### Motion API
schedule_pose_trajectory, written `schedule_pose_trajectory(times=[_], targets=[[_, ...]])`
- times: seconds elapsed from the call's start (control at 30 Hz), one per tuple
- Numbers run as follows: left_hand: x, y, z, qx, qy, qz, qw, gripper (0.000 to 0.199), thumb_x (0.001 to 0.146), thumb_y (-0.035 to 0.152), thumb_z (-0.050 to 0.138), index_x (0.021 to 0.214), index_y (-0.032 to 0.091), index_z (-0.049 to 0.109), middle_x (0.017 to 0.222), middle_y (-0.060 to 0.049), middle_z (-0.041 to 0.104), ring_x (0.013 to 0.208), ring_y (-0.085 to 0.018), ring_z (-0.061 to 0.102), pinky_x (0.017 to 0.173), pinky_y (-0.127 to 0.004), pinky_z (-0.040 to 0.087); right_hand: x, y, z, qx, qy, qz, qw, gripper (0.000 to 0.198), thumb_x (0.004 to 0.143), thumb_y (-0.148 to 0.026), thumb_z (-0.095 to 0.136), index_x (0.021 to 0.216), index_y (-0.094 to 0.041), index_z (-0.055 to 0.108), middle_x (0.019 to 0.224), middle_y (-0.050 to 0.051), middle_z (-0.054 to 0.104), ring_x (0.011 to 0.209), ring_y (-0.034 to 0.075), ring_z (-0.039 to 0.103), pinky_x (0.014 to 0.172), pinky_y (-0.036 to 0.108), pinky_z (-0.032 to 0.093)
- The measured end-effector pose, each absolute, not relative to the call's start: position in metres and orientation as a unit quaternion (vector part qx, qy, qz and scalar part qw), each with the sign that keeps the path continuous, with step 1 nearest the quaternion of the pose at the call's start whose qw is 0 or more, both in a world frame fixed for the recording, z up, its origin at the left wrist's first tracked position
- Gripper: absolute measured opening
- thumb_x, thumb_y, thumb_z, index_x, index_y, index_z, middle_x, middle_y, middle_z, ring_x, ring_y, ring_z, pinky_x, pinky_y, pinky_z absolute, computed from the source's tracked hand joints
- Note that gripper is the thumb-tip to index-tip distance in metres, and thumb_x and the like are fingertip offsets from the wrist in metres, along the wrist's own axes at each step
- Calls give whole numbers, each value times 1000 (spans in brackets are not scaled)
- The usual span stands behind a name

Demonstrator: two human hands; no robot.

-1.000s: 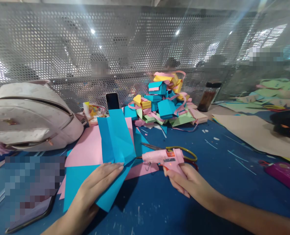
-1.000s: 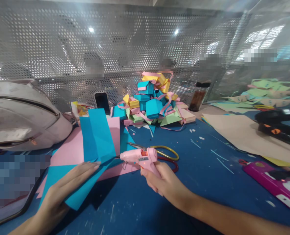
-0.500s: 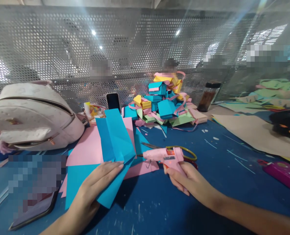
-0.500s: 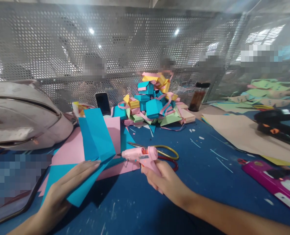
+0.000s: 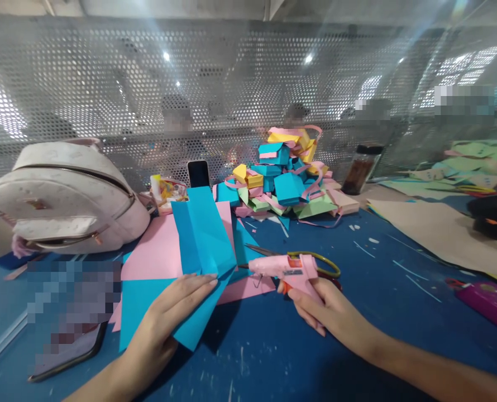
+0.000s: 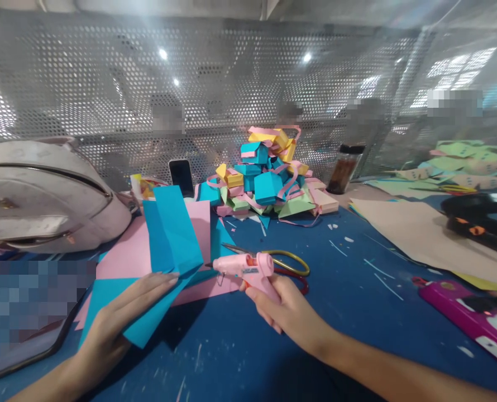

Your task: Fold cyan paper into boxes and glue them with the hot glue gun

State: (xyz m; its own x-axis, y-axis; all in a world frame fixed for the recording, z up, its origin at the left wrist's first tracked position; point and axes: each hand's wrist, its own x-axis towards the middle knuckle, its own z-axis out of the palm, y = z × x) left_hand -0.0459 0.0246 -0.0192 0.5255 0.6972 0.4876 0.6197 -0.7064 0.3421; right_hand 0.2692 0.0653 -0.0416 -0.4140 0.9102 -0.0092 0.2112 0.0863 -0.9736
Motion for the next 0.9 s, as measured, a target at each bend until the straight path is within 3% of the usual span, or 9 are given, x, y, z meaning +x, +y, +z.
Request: schedule_pose_trajectory(times=[0.23,0.4,0.6,0.9], targets=[[-41,22,-16,862,375,336,57,49,96,8,32,138,25,48,137,-9,58,126,-23,54,103,-44,46,264,65,-34,-421,-658,515,352,31,92,-47,52,84,-17,52,53,-6,45,41,7,40,39,20,36],[-47,24,-17,883,361,298,38,58,90,1,35,142,24,43,140,-9,55,129,-24,50,104,-46,47,263,63,-31,-413,-672,495,366,30,91,-45,52,78,-18,52,51,-5,46,41,8,43,41,21,37],[-48,25,-18,884,353,305,43,60,89,0,38,143,24,42,142,-9,53,131,-24,48,105,-47,45,263,62,-25,-416,-676,482,372,30,90,-44,52,98,-15,56,51,-6,47,42,10,44,43,23,38],[-45,23,-16,880,354,314,47,55,91,2,37,141,24,45,139,-12,55,129,-26,50,103,-49,44,267,64,-27,-425,-677,444,404,35,90,-49,50,95,-15,56,53,-5,48,46,12,45,48,26,41]])
